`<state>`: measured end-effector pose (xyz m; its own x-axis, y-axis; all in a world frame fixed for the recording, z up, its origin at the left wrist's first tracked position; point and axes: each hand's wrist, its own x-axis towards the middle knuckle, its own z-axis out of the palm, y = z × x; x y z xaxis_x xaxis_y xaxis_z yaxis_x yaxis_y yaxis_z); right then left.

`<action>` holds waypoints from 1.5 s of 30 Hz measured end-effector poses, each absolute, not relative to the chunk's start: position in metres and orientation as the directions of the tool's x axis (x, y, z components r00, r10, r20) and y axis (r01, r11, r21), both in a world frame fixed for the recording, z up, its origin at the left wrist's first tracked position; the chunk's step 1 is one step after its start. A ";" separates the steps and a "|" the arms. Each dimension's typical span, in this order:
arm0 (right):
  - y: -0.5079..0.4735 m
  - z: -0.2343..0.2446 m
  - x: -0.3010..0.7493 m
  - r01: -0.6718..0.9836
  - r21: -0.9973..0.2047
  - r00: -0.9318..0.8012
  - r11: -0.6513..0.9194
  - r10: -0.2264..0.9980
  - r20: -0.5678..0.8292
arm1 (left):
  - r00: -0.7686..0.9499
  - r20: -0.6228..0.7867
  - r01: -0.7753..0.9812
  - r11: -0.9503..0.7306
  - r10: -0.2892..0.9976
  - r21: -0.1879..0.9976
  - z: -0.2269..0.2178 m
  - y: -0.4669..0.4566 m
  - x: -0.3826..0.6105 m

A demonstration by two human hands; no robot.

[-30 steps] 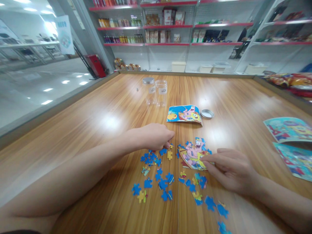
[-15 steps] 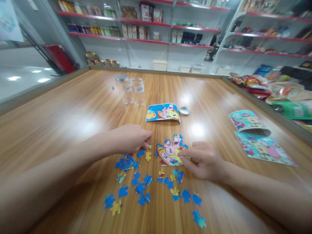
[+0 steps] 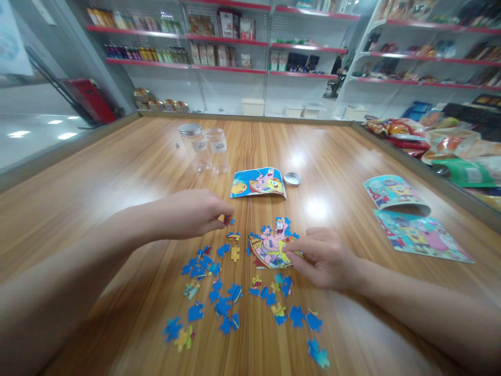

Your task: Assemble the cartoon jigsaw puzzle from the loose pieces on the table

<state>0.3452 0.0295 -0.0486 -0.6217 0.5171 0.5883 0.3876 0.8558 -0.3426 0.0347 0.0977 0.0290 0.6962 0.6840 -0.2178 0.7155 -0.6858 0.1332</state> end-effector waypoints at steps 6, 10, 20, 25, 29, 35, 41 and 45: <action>0.031 -0.048 0.345 0.420 -0.351 -0.595 0.837 0.545 0.590 | 0.613 -0.231 0.780 -0.625 0.755 0.026 0.018 0.106 0.027; 0.032 -0.049 0.346 0.422 -0.350 -0.592 0.836 0.547 0.592 | 0.666 -0.215 0.740 -0.668 0.714 0.073 0.011 0.107 0.031; 0.030 -0.049 0.346 0.426 -0.355 -0.589 0.832 0.553 0.589 | 0.640 -0.235 0.756 -0.655 0.732 0.016 0.012 0.102 0.045; 0.030 -0.049 0.346 0.423 -0.358 -0.589 0.832 0.553 0.589 | 0.604 -0.283 0.772 -0.635 0.745 -0.026 0.016 0.100 0.045; 0.030 -0.049 0.347 0.420 -0.355 -0.589 0.835 0.548 0.593 | 0.609 -0.303 0.757 -0.651 0.733 -0.053 0.017 0.099 0.043; 0.032 -0.049 0.347 0.430 -0.346 -0.595 0.834 0.550 0.586 | 0.577 -0.337 0.778 -0.626 0.744 -0.052 0.023 0.097 0.042; 0.032 -0.050 0.347 0.430 -0.357 -0.592 0.829 0.558 0.581 | 0.503 -0.407 0.813 -0.578 0.763 -0.079 0.028 0.096 0.040; 0.030 -0.050 0.348 0.441 -0.357 -0.598 0.823 0.566 0.568 | 0.491 -0.430 0.809 -0.579 0.757 -0.096 0.029 0.095 0.039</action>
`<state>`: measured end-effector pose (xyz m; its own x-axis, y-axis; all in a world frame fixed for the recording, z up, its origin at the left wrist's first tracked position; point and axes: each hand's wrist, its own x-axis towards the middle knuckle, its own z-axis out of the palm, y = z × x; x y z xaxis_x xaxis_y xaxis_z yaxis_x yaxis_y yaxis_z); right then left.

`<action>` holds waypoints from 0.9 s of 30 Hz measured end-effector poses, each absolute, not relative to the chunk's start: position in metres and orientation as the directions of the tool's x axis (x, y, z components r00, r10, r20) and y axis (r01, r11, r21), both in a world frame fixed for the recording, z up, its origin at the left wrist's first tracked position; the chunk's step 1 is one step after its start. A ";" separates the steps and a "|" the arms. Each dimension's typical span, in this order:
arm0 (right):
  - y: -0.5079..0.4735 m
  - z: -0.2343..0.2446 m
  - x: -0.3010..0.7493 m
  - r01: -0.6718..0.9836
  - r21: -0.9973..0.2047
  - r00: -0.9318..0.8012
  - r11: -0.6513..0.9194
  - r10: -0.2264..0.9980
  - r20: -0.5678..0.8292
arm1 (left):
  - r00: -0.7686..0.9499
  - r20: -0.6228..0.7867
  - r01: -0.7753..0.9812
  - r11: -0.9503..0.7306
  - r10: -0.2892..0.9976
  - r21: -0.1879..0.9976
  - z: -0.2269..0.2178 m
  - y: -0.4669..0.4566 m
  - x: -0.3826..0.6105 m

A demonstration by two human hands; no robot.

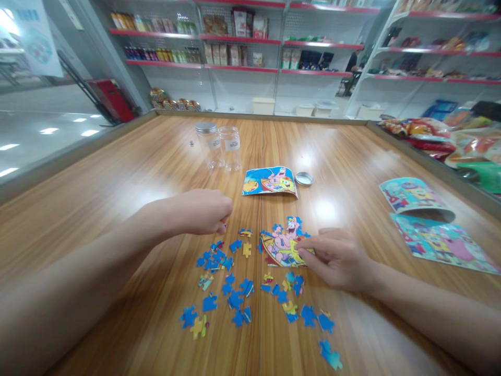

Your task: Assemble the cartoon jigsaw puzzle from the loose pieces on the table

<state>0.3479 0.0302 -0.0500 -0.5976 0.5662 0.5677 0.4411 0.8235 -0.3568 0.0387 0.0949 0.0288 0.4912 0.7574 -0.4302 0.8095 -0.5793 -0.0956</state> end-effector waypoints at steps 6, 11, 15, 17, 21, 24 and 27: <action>0.031 -0.049 0.347 0.437 -0.356 -0.590 0.826 0.562 0.579 | 0.457 -0.447 0.833 -0.547 0.769 -0.090 0.027 0.097 0.037; 0.032 -0.051 0.347 0.429 -0.368 -0.586 0.825 0.564 0.582 | 0.463 -0.431 0.841 -0.538 0.774 -0.063 0.023 0.100 0.033; 0.031 -0.051 0.348 0.429 -0.387 -0.578 0.816 0.578 0.576 | 0.458 -0.443 0.843 -0.534 0.771 -0.057 0.023 0.101 0.033; 0.032 -0.050 0.347 0.431 -0.386 -0.577 0.816 0.578 0.578 | 0.450 -0.452 0.849 -0.526 0.771 -0.051 0.023 0.101 0.034; 0.032 -0.050 0.346 0.437 -0.381 -0.577 0.815 0.579 0.577 | 0.436 -0.455 0.863 -0.504 0.776 -0.033 0.023 0.101 0.033; 0.032 -0.050 0.347 0.438 -0.384 -0.575 0.813 0.582 0.575 | 0.447 -0.441 0.870 -0.493 0.778 0.013 0.022 0.101 0.031; 0.031 -0.050 0.346 0.433 -0.379 -0.570 0.818 0.574 0.587 | 0.448 -0.449 0.871 -0.491 0.773 0.023 0.019 0.102 0.032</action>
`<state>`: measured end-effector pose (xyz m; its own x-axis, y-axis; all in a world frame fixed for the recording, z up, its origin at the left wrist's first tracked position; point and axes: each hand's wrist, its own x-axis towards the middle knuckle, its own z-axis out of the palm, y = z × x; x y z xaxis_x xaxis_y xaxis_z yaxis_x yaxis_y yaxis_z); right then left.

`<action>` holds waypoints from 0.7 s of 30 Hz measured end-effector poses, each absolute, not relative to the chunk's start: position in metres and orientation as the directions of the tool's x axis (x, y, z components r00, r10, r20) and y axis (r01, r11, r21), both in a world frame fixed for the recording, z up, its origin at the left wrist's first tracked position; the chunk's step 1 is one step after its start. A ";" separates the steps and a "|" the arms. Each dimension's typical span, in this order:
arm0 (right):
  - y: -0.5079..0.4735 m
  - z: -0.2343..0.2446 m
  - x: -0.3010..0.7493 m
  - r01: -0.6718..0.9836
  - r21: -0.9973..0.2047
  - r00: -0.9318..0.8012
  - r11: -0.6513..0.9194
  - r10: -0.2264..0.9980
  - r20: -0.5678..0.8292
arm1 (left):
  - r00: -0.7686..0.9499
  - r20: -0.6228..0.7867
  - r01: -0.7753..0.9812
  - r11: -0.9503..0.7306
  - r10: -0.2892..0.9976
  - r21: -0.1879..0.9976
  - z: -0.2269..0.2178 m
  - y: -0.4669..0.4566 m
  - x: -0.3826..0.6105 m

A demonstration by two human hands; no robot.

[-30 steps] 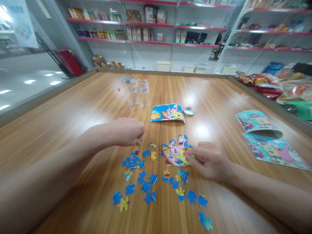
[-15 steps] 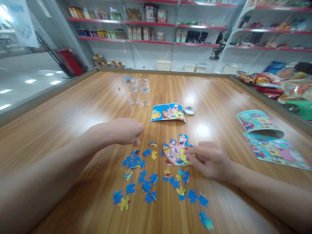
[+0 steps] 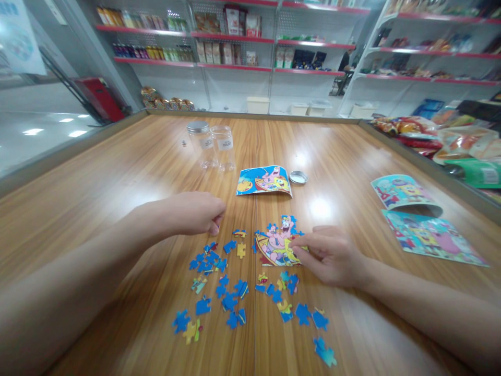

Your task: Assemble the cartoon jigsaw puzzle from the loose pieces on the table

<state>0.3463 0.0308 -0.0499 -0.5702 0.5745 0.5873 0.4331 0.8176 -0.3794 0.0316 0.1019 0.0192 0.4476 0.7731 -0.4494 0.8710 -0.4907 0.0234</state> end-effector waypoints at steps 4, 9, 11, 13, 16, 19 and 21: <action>0.031 -0.049 0.345 0.442 -0.383 -0.563 0.811 0.583 0.586 | 0.446 -0.454 0.870 -0.492 0.771 0.019 0.019 0.102 0.032; 0.031 -0.049 0.346 0.439 -0.414 -0.545 0.797 0.603 0.583 | 0.554 -0.393 0.806 -0.591 0.734 0.032 0.031 0.099 0.028; 0.031 -0.049 0.346 0.455 -0.430 -0.527 0.780 0.625 0.576 | 0.672 -0.276 0.729 -0.678 0.687 0.089 0.037 0.095 0.029; 0.032 -0.048 0.346 0.498 -0.452 -0.491 0.740 0.671 0.555 | 0.762 -0.157 0.646 -0.749 0.628 0.143 0.038 0.090 0.035; 0.033 -0.047 0.347 0.572 -0.476 -0.433 0.668 0.739 0.516 | 0.842 -0.100 0.539 -0.822 0.530 0.182 0.032 0.083 0.049; 0.034 -0.047 0.348 0.635 -0.460 -0.457 0.620 0.782 0.424 | 0.899 -0.118 0.437 -0.880 0.422 0.186 0.019 0.079 0.061; 0.035 -0.047 0.348 0.661 -0.432 -0.483 0.613 0.789 0.380 | 0.916 -0.108 0.400 -0.900 0.386 0.175 0.011 0.079 0.066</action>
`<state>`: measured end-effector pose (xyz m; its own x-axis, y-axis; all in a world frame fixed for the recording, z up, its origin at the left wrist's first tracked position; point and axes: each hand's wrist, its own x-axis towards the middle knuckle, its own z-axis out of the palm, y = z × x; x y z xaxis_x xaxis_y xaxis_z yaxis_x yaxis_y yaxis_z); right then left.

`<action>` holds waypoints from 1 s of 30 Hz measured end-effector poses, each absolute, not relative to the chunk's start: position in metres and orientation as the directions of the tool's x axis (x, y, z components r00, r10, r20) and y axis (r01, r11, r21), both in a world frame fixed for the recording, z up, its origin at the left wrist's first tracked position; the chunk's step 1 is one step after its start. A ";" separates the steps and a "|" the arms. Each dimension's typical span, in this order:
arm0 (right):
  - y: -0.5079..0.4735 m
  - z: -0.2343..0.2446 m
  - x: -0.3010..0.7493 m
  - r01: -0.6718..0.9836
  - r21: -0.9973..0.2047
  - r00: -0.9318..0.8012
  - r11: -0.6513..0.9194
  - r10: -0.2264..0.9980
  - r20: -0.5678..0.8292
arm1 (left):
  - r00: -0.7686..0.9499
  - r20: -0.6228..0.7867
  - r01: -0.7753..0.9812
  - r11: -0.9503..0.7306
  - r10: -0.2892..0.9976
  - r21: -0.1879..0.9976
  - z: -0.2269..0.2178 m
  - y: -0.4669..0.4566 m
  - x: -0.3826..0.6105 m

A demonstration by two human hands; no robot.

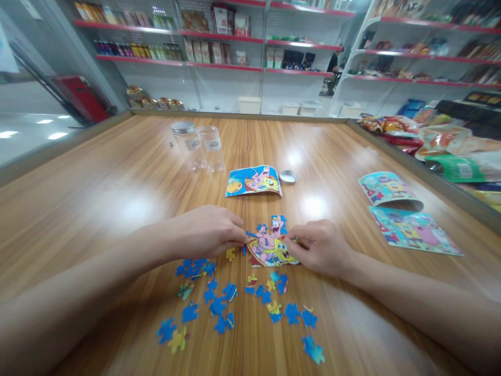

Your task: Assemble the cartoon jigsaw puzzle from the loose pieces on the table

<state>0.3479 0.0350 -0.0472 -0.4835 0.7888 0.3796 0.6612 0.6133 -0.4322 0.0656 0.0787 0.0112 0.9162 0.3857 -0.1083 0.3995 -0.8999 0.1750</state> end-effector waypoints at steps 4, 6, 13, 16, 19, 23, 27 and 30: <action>0.035 -0.048 0.348 0.640 -0.413 -0.482 0.647 0.758 0.440 | 0.916 -0.072 0.402 -0.896 0.396 0.189 0.004 0.078 0.069; 0.035 -0.049 0.348 0.615 -0.417 -0.476 0.669 0.737 0.480 | 0.912 -0.058 0.409 -0.886 0.407 0.219 0.002 0.078 0.070; 0.032 -0.048 0.347 0.598 -0.475 -0.551 0.645 0.762 0.341 | 0.912 -0.040 0.405 -0.880 0.408 0.250 -0.003 0.083 0.067; 0.032 -0.049 0.347 0.599 -0.470 -0.552 0.648 0.760 0.344 | 0.912 -0.041 0.407 -0.885 0.409 0.225 -0.003 0.085 0.065; 0.033 -0.050 0.348 0.576 -0.453 -0.557 0.681 0.732 0.393 | 0.916 -0.040 0.398 -0.892 0.399 0.217 -0.004 0.086 0.063; 0.033 -0.050 0.348 0.565 -0.441 -0.533 0.697 0.716 0.450 | 0.928 0.009 0.371 -0.927 0.372 0.049 -0.005 0.087 0.060; 0.033 -0.049 0.347 0.606 -0.445 -0.553 0.660 0.751 0.361 | 0.944 0.192 0.290 -0.953 0.269 -0.092 -0.005 0.082 0.062; 0.033 -0.049 0.347 0.608 -0.450 -0.560 0.655 0.755 0.342 | 0.955 0.227 0.211 -0.976 0.192 -0.061 -0.006 0.075 0.068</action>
<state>0.3466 0.0330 -0.0492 -0.5599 0.7546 0.3421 0.6075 0.6547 -0.4498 0.0675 0.0750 -0.0064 0.9548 0.1921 0.2267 0.2108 -0.9756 -0.0611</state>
